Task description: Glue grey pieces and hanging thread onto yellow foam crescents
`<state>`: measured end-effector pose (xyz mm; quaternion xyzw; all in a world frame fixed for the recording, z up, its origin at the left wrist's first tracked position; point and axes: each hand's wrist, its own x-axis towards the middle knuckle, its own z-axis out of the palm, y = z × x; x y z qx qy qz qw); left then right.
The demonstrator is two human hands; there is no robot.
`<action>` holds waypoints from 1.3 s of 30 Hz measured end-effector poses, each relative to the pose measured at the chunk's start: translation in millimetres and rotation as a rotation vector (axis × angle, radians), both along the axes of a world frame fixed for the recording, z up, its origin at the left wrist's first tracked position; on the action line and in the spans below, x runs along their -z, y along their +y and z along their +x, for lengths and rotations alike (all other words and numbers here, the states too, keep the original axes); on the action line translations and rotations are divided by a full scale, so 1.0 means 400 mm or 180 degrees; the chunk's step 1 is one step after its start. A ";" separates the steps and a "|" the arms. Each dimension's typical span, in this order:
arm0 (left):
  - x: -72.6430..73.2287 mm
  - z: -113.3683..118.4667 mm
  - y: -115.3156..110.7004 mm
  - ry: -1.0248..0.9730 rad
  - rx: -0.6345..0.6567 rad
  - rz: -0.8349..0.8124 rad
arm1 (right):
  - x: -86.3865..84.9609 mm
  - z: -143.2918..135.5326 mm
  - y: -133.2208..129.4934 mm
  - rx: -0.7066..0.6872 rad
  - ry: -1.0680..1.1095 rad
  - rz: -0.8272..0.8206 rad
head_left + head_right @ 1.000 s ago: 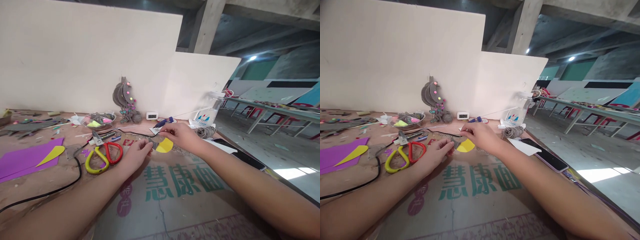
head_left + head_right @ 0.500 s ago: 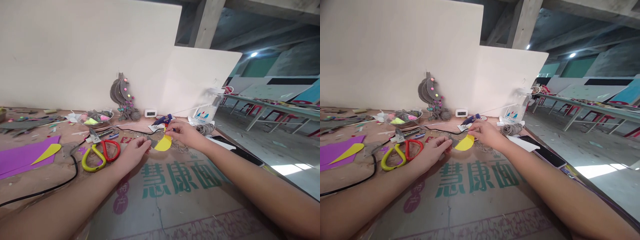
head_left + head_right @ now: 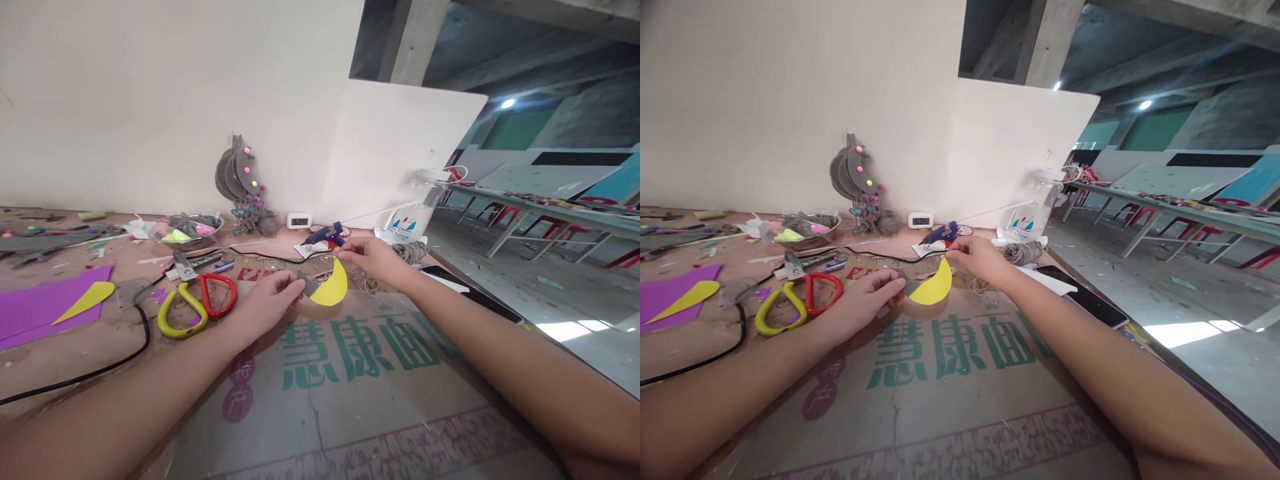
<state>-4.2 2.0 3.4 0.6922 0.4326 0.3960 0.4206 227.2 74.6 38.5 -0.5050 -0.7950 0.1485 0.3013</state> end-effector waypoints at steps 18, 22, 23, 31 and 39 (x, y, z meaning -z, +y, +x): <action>-0.006 0.000 -0.009 -0.0307 0.0429 -0.0347 | 0.021 -0.008 -0.006 -0.0291 0.0104 0.0455; -0.005 0.002 -0.006 -0.0323 0.0202 -0.0351 | 0.003 -0.038 -0.041 -0.0456 0.0446 0.0371; -0.004 0.002 -0.004 -0.0325 0.0158 -0.0325 | -0.001 -0.047 -0.055 -0.0469 0.0727 -0.0003; 0.006 0.001 -0.002 -0.0394 0.0124 -0.0248 | 0.041 -0.087 -0.160 -0.1095 0.2261 -0.2141; -0.008 -0.001 -0.008 -0.0194 0.0103 -0.0220 | 0.061 -0.080 -0.142 -0.0804 0.1865 -0.1671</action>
